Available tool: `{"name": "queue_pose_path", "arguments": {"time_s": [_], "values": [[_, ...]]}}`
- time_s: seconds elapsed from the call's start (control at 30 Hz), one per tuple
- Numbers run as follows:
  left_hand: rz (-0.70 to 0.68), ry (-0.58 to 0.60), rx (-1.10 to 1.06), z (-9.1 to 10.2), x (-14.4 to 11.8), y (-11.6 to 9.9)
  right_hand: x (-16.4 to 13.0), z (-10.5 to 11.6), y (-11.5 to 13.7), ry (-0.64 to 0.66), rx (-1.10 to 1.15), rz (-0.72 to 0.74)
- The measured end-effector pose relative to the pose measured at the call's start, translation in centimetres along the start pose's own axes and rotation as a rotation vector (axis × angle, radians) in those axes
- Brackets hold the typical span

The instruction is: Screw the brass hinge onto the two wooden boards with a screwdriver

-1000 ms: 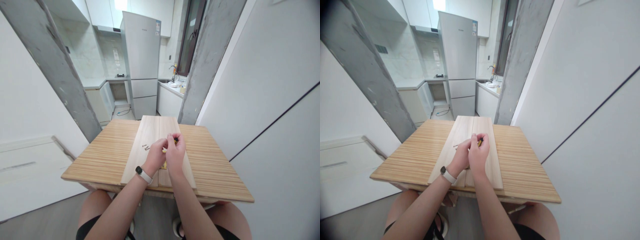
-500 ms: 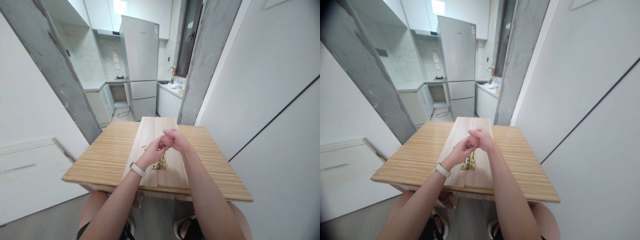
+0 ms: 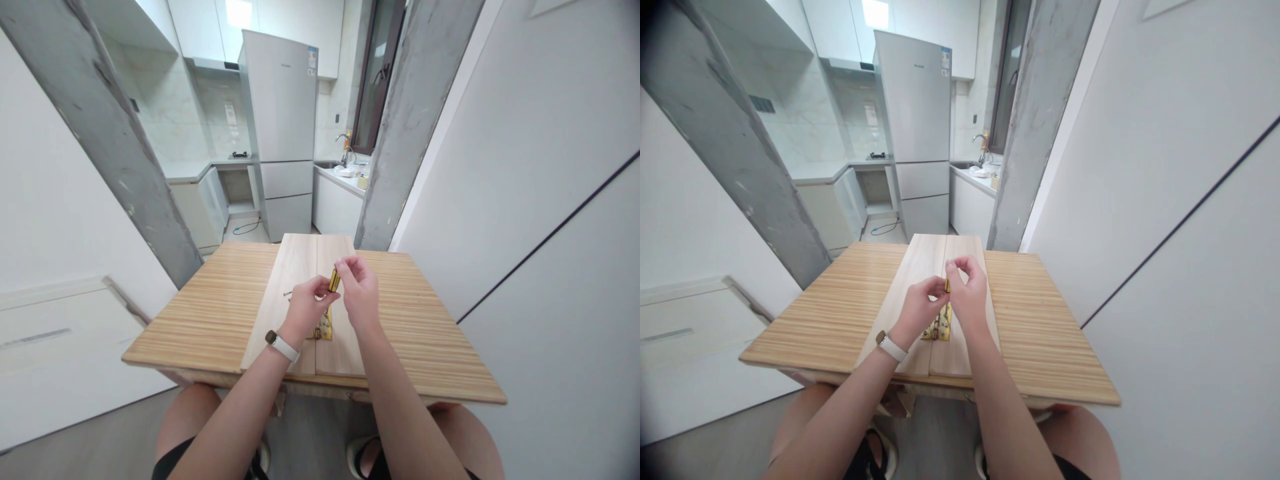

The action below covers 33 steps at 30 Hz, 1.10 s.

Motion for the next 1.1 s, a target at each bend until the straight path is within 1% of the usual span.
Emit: {"name": "queue_pose_path", "arguments": {"time_s": [0.1,0.23,0.33,0.4,0.47,0.5,0.53,0.6,0.67,0.7,0.73,0.77,0.8,0.83,0.9,1.03,1.1], "values": [[-0.056,-0.024,0.057,-0.4,-0.2,-0.6,-1.7,-0.9,0.4,-0.084,-0.031,-0.015],[-0.107,-0.042,0.073,-0.9,-0.6,-1.3,-3.6,-2.6,1.1,-0.207,-0.161,-0.041],[-0.093,-0.01,0.065,-0.7,-0.8,-1.2,-3.5,-3.0,0.6,-0.28,-0.153,-0.065],[-0.053,0.048,0.006,-0.3,-0.8,-0.8,-2.4,-2.8,-0.4,-0.253,-0.071,-0.112],[-0.01,0.095,-0.077,0.3,-0.6,-0.4,-0.7,-2.2,-1.3,-0.167,0.029,-0.177],[0.001,0.11,-0.117,0.5,-0.4,-0.2,0.2,-1.8,-1.6,-0.093,0.09,-0.21],[0.004,0.126,-0.149,0.7,-0.3,-0.1,1.1,-1.4,-1.8,0.009,0.158,-0.242],[-0.008,0.166,-0.191,0.8,0.1,0.1,2.7,-0.8,-1.9,0.273,0.291,-0.305],[-0.021,0.202,-0.209,0.7,0.4,0.1,3.9,-0.2,-1.7,0.534,0.378,-0.364],[-0.021,0.212,-0.213,0.5,0.5,0.2,4.3,0.0,-1.6,0.636,0.398,-0.39],[-0.019,0.214,-0.217,0.4,0.6,0.2,4.6,0.1,-1.6,0.712,0.404,-0.412],[-0.015,0.211,-0.219,0.3,0.6,0.2,4.7,0.1,-1.6,0.758,0.4,-0.428],[-0.009,0.201,-0.217,0.3,0.7,0.3,4.7,0.1,-1.7,0.772,0.393,-0.432],[-0.003,0.187,-0.208,0.3,0.7,0.3,4.7,0.0,-1.7,0.758,0.383,-0.421],[0.008,0.149,-0.174,0.4,0.7,0.4,4.2,-0.3,-1.8,0.654,0.327,-0.351],[0.022,0.047,-0.101,0.4,0.6,0.4,2.4,-0.5,-1.5,0.278,0.113,-0.094],[0.002,0.004,-0.032,0.3,0.4,0.2,1.0,-0.5,-1.2,0.124,0.032,-0.008]]}}
Point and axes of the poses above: each hand's wrist, its own x-axis towards the middle knuckle, its own z-axis out of the back of the hand, y = z × x, the point moved 1 cm from there along x, towards the middle knuckle, and after that the axes turned 1 degree about -y, right-handed, at the moved point
